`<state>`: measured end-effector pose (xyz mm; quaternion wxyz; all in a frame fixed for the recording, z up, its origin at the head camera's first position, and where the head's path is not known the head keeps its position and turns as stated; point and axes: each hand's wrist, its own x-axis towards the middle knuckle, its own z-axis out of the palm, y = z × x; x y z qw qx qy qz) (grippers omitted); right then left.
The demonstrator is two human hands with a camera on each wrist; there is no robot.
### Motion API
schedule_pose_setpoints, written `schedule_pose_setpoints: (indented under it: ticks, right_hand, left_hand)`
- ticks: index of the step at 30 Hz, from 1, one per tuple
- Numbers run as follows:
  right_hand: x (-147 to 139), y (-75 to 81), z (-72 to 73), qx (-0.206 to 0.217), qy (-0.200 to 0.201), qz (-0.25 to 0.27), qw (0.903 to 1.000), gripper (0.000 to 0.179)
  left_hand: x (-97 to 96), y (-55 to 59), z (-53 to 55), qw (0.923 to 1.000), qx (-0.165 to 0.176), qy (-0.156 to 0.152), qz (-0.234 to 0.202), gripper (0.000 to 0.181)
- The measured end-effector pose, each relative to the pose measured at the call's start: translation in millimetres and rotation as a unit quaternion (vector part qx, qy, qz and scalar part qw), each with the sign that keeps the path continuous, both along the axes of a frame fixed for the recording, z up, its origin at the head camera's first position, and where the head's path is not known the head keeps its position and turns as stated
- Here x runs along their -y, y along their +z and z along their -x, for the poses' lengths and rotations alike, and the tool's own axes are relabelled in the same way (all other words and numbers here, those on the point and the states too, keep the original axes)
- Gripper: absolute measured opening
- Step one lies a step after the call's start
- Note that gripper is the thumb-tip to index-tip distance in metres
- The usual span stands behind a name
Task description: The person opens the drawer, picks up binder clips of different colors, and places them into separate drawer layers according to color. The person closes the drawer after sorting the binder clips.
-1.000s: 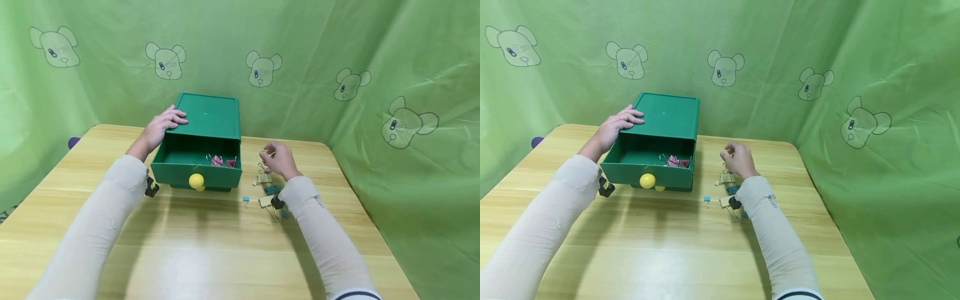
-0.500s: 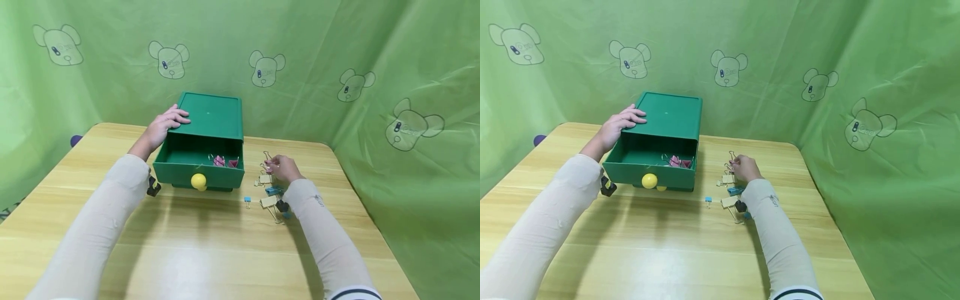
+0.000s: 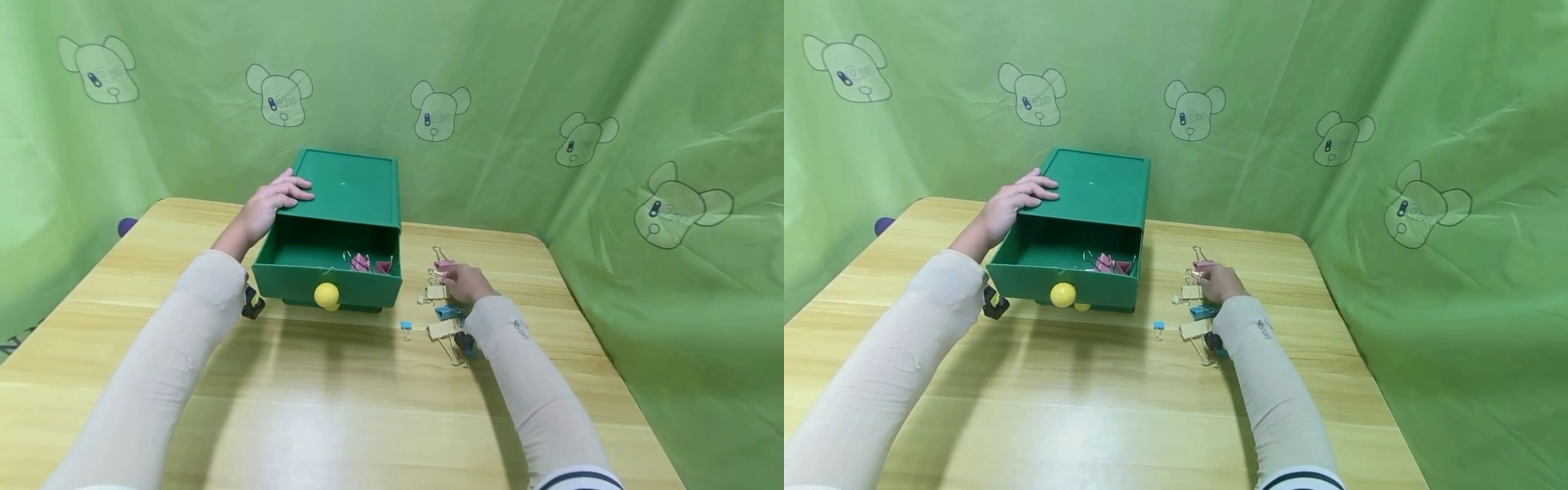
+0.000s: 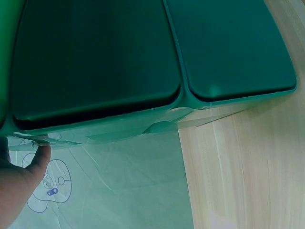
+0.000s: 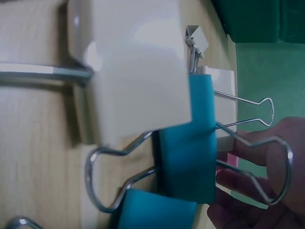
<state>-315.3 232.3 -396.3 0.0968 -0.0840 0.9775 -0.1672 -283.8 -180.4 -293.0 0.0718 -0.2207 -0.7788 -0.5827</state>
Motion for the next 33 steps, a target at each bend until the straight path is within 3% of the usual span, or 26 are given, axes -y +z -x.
schedule_pose_setpoints:
  ticks: [9, 16, 27, 33]
  right_hand:
    - [-4.8, 0.5, -1.8, 0.004, -0.025, 0.000, 0.9997, 0.017]
    - [-9.4, -0.7, -2.0, 0.008, -0.020, 0.000, 0.9998, 0.033]
    - [-14.2, -1.1, -3.4, 0.014, -0.045, -0.010, 0.9988, 0.036]
    - [-16.3, -0.7, -5.2, -0.007, -0.047, -0.016, 0.9987, 0.038]
  left_hand:
    - [-0.9, 2.2, -2.5, 1.0000, -0.001, -0.005, 0.006, 0.034]
    - [-1.1, 1.7, -2.6, 1.0000, 0.003, -0.002, 0.008, 0.035]
    - [-1.8, 0.1, -1.3, 1.0000, 0.000, 0.003, 0.001, 0.034]
    - [-1.1, -0.4, -0.6, 1.0000, 0.000, 0.004, 0.001, 0.034]
